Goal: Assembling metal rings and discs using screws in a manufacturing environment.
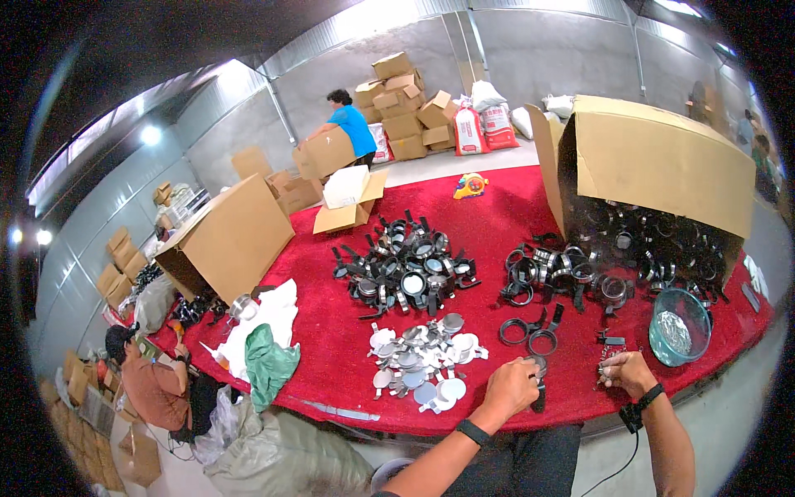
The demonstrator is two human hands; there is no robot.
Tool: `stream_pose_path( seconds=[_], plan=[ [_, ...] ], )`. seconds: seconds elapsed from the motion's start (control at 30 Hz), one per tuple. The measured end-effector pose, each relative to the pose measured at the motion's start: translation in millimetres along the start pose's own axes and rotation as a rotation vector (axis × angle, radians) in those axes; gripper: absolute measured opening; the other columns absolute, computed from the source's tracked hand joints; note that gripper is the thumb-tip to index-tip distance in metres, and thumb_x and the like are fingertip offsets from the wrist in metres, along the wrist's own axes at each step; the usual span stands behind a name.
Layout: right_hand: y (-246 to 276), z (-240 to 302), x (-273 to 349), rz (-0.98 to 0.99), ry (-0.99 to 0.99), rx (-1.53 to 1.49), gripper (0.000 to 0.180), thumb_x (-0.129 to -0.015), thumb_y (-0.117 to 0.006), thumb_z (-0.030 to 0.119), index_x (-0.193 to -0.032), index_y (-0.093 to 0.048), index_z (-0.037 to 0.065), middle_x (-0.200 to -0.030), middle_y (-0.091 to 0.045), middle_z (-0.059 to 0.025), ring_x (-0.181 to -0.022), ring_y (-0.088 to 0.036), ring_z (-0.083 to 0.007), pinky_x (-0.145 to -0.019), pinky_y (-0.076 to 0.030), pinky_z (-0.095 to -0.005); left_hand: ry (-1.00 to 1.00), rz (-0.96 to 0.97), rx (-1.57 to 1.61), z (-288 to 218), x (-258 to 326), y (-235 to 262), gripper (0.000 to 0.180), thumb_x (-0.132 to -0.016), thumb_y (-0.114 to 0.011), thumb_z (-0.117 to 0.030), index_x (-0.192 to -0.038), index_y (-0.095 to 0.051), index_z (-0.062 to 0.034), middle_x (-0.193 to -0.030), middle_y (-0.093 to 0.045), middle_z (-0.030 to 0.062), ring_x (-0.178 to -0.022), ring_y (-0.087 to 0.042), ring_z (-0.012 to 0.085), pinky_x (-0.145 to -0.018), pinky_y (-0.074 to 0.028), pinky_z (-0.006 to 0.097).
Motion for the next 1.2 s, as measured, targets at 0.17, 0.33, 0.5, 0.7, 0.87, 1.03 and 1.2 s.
stream_pose_path(
  seconds=[0.17,0.33,0.5,0.7,0.87,1.03,1.2],
  plan=[
    [20.0,4.9,-10.6,-0.049,0.046,0.065,0.013,-0.094,-0.074,-0.009,-0.107,-0.075,-0.011,-0.089,-0.078,-0.0151,-0.073,-0.076,-0.0249,-0.065,-0.066,-0.0374,-0.051,-0.021,0.023,-8.9,-0.2,4.5,0.02,-0.087,-0.066,-0.01,-0.101,-0.077,-0.002,-0.11,-0.074,0.028,-0.108,-0.072,0.0495,-0.1,-0.058,0.057],
    [45.1,5.2,-29.5,-0.153,0.151,0.197,0.009,-0.093,-0.076,-0.011,-0.101,-0.077,-0.008,-0.087,-0.079,-0.014,-0.072,-0.076,-0.0212,-0.06,-0.064,-0.0351,-0.13,-0.188,0.073,1.6,4.3,4.4,0.011,-0.084,-0.065,-0.007,-0.09,-0.072,-0.0011,-0.09,-0.073,0.0286,-0.097,-0.072,0.0518,-0.096,-0.057,0.061],
    [56.1,19.5,-16.0,-0.244,0.506,0.657,0.007,-0.091,-0.072,-0.007,-0.091,-0.078,-0.003,-0.081,-0.077,-0.013,-0.07,-0.076,-0.0251,-0.059,-0.061,-0.0394,-0.097,-0.091,0.021,-6.0,1.0,2.6,0.013,-0.087,-0.065,-0.011,-0.09,-0.073,-0.001,-0.098,-0.074,0.0229,-0.101,-0.071,0.0484,-0.091,-0.06,0.059],
    [3.2,39.0,3.4,-0.197,0.739,1.306,0.01,-0.089,-0.069,0.01,-0.094,-0.072,0.001,-0.094,-0.069,-0.0244,-0.092,-0.069,-0.0455,-0.082,-0.056,-0.0555,-0.12,-0.095,-0.035,5.3,-2.0,-0.4,0.015,-0.08,-0.071,-0.017,-0.089,-0.077,-0.0069,-0.098,-0.075,0.0191,-0.089,-0.074,0.0436,-0.08,-0.06,0.055],
    [1.9,58.7,17.3,-0.121,0.774,1.151,0.034,-0.081,-0.071,0.001,-0.113,-0.079,0.003,-0.103,-0.078,-0.0237,-0.099,-0.075,-0.0439,-0.088,-0.06,-0.0519,-0.063,-0.137,0.061,-7.7,4.1,16.8,0.028,-0.086,-0.071,-0.011,-0.11,-0.083,-0.0023,-0.123,-0.079,0.0203,-0.113,-0.077,0.0406,-0.099,-0.061,0.048],
    [37.1,45.4,15.7,-0.269,0.644,0.924,0.026,-0.082,-0.075,0.003,-0.106,-0.082,0.003,-0.102,-0.081,-0.0195,-0.095,-0.078,-0.0405,-0.085,-0.062,-0.0472,-0.019,-0.088,0.063,-8.8,1.7,7.2,0.033,-0.086,-0.071,-0.008,-0.116,-0.083,-0.0025,-0.125,-0.078,0.0212,-0.118,-0.076,0.0399,-0.107,-0.059,0.044],
    [34.8,41.7,17.9,-0.307,0.521,0.821,0.027,-0.09,-0.072,-0.009,-0.115,-0.08,-0.005,-0.105,-0.084,-0.0164,-0.095,-0.081,-0.0263,-0.08,-0.064,-0.0397,-0.009,-0.102,0.041,-3.2,1.9,8.4,0.033,-0.085,-0.073,-0.007,-0.116,-0.082,0.0014,-0.126,-0.078,0.0235,-0.119,-0.076,0.0404,-0.109,-0.058,0.044]
  ],
)
Point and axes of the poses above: each hand's wrist, its own x-axis away from the middle knuckle, its own y-axis out of the back of the hand, z = x × y, the point moved 6 cm from there along -x, towards the middle knuckle
